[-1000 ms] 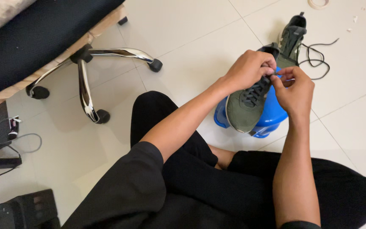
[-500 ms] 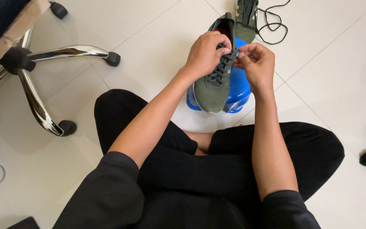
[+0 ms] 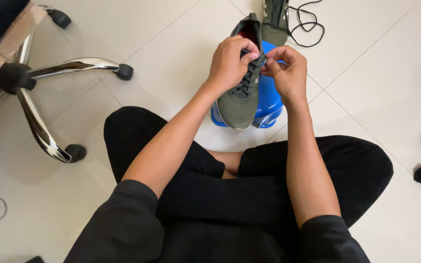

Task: The person removes the laces from a pair of green sneakers and then re-laces them. They thread the laces through the eyelets, pull them tight, and tie a knot, repeating the process for both shoes.

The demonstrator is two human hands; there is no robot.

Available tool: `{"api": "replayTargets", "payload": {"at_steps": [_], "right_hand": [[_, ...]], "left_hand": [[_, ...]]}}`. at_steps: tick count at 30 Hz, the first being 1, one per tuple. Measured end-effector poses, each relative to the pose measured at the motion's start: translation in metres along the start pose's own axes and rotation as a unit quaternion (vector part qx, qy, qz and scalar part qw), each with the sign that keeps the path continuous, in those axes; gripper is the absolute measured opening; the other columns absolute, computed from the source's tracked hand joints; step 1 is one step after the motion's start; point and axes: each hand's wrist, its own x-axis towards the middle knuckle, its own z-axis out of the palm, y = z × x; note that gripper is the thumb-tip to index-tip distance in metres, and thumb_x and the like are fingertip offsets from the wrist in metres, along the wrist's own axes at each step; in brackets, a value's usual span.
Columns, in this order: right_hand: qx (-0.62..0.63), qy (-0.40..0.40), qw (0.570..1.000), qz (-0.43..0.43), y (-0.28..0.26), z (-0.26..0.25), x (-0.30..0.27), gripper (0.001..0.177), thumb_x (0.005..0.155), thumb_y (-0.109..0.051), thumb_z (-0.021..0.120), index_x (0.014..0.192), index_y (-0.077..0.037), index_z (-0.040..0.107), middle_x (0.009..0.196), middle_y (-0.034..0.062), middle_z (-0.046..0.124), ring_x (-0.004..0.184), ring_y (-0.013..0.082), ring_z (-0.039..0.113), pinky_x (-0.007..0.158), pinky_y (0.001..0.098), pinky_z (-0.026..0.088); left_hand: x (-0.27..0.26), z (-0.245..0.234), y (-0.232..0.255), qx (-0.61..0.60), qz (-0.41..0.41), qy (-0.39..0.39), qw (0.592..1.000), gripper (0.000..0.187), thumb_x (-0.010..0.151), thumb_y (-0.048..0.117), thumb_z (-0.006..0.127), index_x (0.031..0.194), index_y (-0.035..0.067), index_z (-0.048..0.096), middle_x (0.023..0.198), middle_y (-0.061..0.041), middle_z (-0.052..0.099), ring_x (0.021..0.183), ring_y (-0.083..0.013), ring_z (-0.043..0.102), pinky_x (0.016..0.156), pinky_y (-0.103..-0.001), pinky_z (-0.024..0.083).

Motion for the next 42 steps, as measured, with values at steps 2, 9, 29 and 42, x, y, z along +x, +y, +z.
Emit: {"api": "replayTargets", "payload": {"at_steps": [2, 9, 29, 42], "right_hand": [[-0.002, 0.002, 1.000, 0.005, 0.001, 0.000, 0.001, 0.008, 0.097, 0.007, 0.061, 0.099, 0.000, 0.064, 0.096, 0.0076, 0.069, 0.079, 0.0142, 0.073, 0.073, 0.0293, 0.065], [0.020, -0.002, 1.000, 0.012, 0.005, -0.003, 0.002, 0.009, 0.097, 0.008, 0.062, 0.098, 0.000, 0.066, 0.097, 0.0073, 0.070, 0.079, 0.0147, 0.073, 0.074, 0.0290, 0.065], [0.056, 0.016, 0.998, 0.022, 0.005, -0.002, -0.001, 0.007, 0.095, 0.008, 0.064, 0.097, 0.004, 0.070, 0.088, 0.0081, 0.072, 0.077, 0.0151, 0.073, 0.073, 0.0296, 0.066], [0.054, 0.008, 0.999, -0.006, 0.001, 0.002, -0.010, 0.010, 0.089, 0.009, 0.073, 0.098, 0.007, 0.074, 0.089, 0.0119, 0.076, 0.078, 0.0162, 0.074, 0.076, 0.0294, 0.065]], "left_hand": [[0.000, -0.001, 0.000, -0.001, 0.009, 0.000, 1.000, 0.007, 0.081, 0.007, 0.080, 0.084, 0.008, 0.073, 0.084, -0.007, 0.069, 0.090, -0.0294, 0.066, 0.080, -0.041, 0.051], [0.000, 0.000, 0.001, 0.002, 0.007, 0.010, 1.000, 0.006, 0.081, 0.007, 0.080, 0.084, 0.007, 0.075, 0.083, -0.008, 0.069, 0.088, -0.0305, 0.066, 0.079, -0.041, 0.051], [0.003, -0.002, 0.011, 0.050, 0.094, 0.007, 0.994, 0.007, 0.075, 0.009, 0.083, 0.079, 0.011, 0.078, 0.078, -0.004, 0.071, 0.082, -0.0267, 0.067, 0.073, -0.040, 0.049], [0.023, -0.014, -0.011, -0.114, -0.106, -0.155, 0.975, 0.014, 0.072, 0.014, 0.089, 0.086, 0.014, 0.083, 0.082, -0.002, 0.080, 0.076, -0.0122, 0.077, 0.075, -0.027, 0.060]]}}
